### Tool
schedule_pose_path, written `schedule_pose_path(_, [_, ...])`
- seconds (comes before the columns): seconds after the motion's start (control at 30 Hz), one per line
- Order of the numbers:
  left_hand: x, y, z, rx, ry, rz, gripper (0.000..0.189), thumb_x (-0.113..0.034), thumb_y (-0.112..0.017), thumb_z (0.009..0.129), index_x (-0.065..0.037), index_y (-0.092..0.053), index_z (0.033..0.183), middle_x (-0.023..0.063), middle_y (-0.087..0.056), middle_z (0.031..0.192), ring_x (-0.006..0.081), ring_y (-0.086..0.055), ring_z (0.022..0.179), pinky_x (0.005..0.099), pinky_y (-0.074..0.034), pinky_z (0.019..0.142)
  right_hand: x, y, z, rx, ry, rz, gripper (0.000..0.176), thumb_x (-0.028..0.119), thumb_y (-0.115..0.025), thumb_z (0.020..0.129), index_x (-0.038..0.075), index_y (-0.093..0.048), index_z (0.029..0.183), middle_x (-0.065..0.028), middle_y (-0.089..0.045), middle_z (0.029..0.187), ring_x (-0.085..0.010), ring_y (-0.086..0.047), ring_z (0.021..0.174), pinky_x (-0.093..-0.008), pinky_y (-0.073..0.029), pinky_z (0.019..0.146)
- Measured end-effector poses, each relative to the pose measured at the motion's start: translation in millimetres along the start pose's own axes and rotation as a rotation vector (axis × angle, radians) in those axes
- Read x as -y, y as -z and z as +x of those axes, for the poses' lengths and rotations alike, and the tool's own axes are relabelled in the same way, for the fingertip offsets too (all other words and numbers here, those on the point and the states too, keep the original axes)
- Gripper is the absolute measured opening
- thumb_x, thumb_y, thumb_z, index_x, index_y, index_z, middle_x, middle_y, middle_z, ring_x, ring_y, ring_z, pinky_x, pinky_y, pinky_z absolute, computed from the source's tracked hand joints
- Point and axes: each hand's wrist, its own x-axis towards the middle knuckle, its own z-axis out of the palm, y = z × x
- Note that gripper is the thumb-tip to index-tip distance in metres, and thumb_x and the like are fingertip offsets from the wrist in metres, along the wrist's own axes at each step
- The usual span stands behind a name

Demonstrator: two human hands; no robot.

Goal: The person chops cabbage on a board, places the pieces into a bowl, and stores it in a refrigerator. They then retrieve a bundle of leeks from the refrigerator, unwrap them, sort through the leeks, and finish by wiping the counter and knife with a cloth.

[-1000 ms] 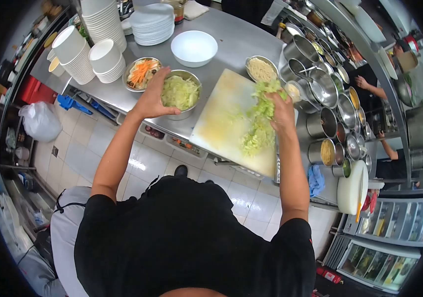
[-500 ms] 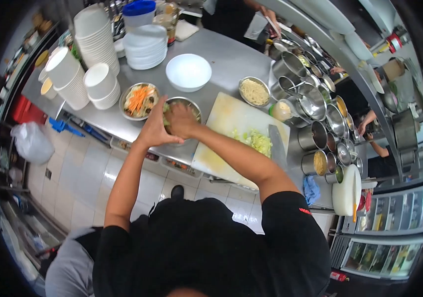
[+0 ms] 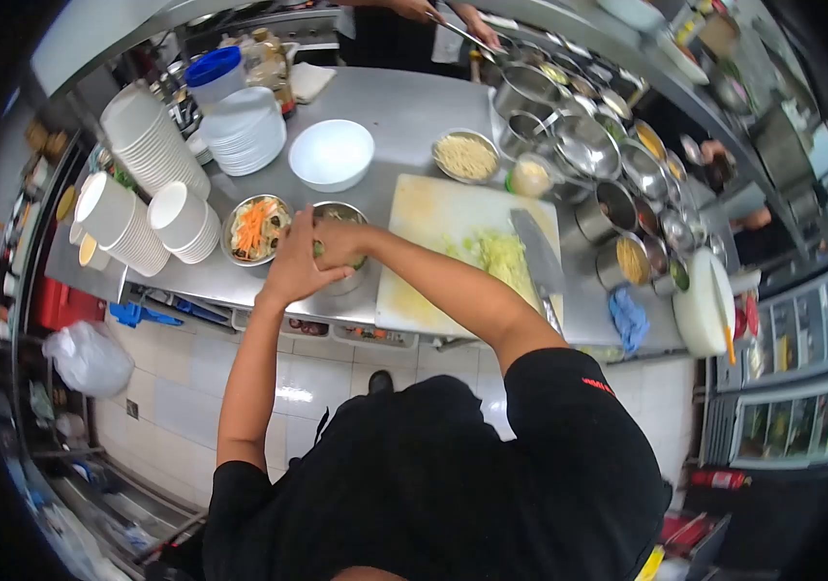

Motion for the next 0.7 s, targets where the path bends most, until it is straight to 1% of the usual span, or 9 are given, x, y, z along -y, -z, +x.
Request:
schedule_pose_path(0.13, [-10.6, 6.4, 9.4, 0.045, 0.048, -0.19, 0.118, -0.046, -0.082, 0.061, 0.007, -0.014, 0.143, 0.022, -0.04, 0.137, 0.0378, -0.04, 0.128, 0.053, -0.028, 0.105, 5.7, -11.3, -17.1, -0.295, -0.012, -0.109, 0.05, 0.028, -0.069, 0.067, 0.003, -0.062, 0.109, -0.024, -0.051, 0.128, -0.0362, -0.05, 0.118, -0.0395, -0.04, 0.099])
schedule_pose_path(0.2, [-9.6, 6.3, 11.0, 0.034, 0.044, -0.196, 0.116, -0.041, -0.082, 0.062, 0.007, -0.014, 0.143, 0.0233, -0.042, 0.136, 0.0381, -0.04, 0.128, 0.0477, -0.031, 0.105, 17.5, -19.8, -18.3, -0.682, -0.102, 0.209, 0.029, 0.017, -0.067, 0.068, 0.002, -0.062, 0.093, -0.0222, -0.057, 0.117, -0.0358, -0.055, 0.11, -0.0383, -0.043, 0.095])
schedule_pose_path(0.23, [-11.2, 6.6, 12.3, 0.013, 0.032, -0.221, 0.114, -0.035, -0.083, 0.063, 0.007, -0.015, 0.143, 0.0246, -0.045, 0.135, 0.0384, -0.041, 0.129, 0.0424, -0.033, 0.105, 20.3, -24.3, -17.0, -0.692, -0.098, 0.221, 0.029, 0.017, -0.067, 0.068, 0.002, -0.062, 0.093, -0.0222, -0.057, 0.117, -0.0358, -0.055, 0.11, -0.0383, -0.043, 0.095])
schedule_pose_path(0.3, [-13.3, 9.1, 12.5, 0.019, 0.021, -0.161, 0.109, -0.035, -0.081, 0.065, 0.006, -0.018, 0.143, 0.0237, -0.045, 0.135, 0.0381, -0.041, 0.129, 0.0438, -0.032, 0.106, 22.5, -27.9, -15.7, -1.016, -0.13, 0.399, 0.013, 0.006, -0.061, 0.073, 0.001, -0.058, 0.084, -0.0152, -0.06, 0.101, -0.0278, -0.06, 0.092, -0.0343, -0.047, 0.084])
schedule_pose_path(0.33, [-16.2, 7.3, 14.6, 0.015, 0.012, -0.116, 0.104, -0.035, -0.08, 0.067, 0.005, -0.022, 0.143, 0.0228, -0.046, 0.135, 0.0379, -0.041, 0.129, 0.0452, -0.03, 0.107, 18.7, -28.3, -15.7, -1.048, -0.148, 0.39, 0.013, 0.006, -0.061, 0.073, 0.001, -0.058, 0.084, -0.0152, -0.06, 0.101, -0.0278, -0.06, 0.092, -0.0343, -0.047, 0.084])
schedule_pose_path(0.4, [-20.2, 5.1, 16.7, 0.035, -0.057, -0.04, 0.092, -0.034, -0.077, 0.071, 0.003, -0.03, 0.141, 0.0218, -0.047, 0.135, 0.0374, -0.041, 0.129, 0.0471, -0.029, 0.107, 9.5, -24.4, -15.4, -1.189, -0.198, 0.82, 0.012, 0.001, -0.056, 0.077, 0.002, -0.057, 0.089, -0.0088, -0.058, 0.09, -0.0182, -0.058, 0.075, -0.029, -0.049, 0.07])
schedule_pose_path(0.47, [-25.4, 2.8, 23.7, 0.039, -0.108, 0.045, 0.08, -0.033, -0.074, 0.075, 0.001, -0.038, 0.138, 0.0208, -0.048, 0.134, 0.037, -0.042, 0.129, 0.049, -0.027, 0.108, 10.3, -14.6, -21.7, -1.257, -0.201, 0.986, 0.013, 0.0, -0.055, 0.079, 0.002, -0.056, 0.092, -0.0082, -0.058, 0.09, -0.0153, -0.057, 0.071, -0.0273, -0.048, 0.065])
schedule_pose_path(0.53, [-31.6, 2.6, 28.7, 0.139, -0.114, 0.099, 0.058, -0.033, -0.067, 0.083, -0.002, -0.051, 0.129, 0.0191, -0.05, 0.132, 0.0388, -0.04, 0.129, 0.0628, -0.023, 0.105, 12.3, -3.8, -34.6, -1.259, -0.16, 1.284, 0.014, -0.002, -0.055, 0.083, 0.002, -0.053, 0.096, -0.0075, -0.058, 0.089, -0.0135, -0.056, 0.074, -0.0248, -0.047, 0.065])
schedule_pose_path(0.7, [-66.5, -10.4, 37.6, -0.009, -0.218, 0.023, 0.05, -0.029, -0.064, 0.086, 0.0, -0.054, 0.124, 0.0202, -0.055, 0.125, 0.0387, -0.046, 0.122, 0.0524, -0.031, 0.104, 20.5, 14.0, -118.2, -1.309, -0.22, 1.299, 0.012, -0.003, -0.058, 0.083, 0.003, -0.055, 0.094, -0.0072, -0.058, 0.09, -0.0142, -0.057, 0.078, -0.0271, -0.051, 0.067])
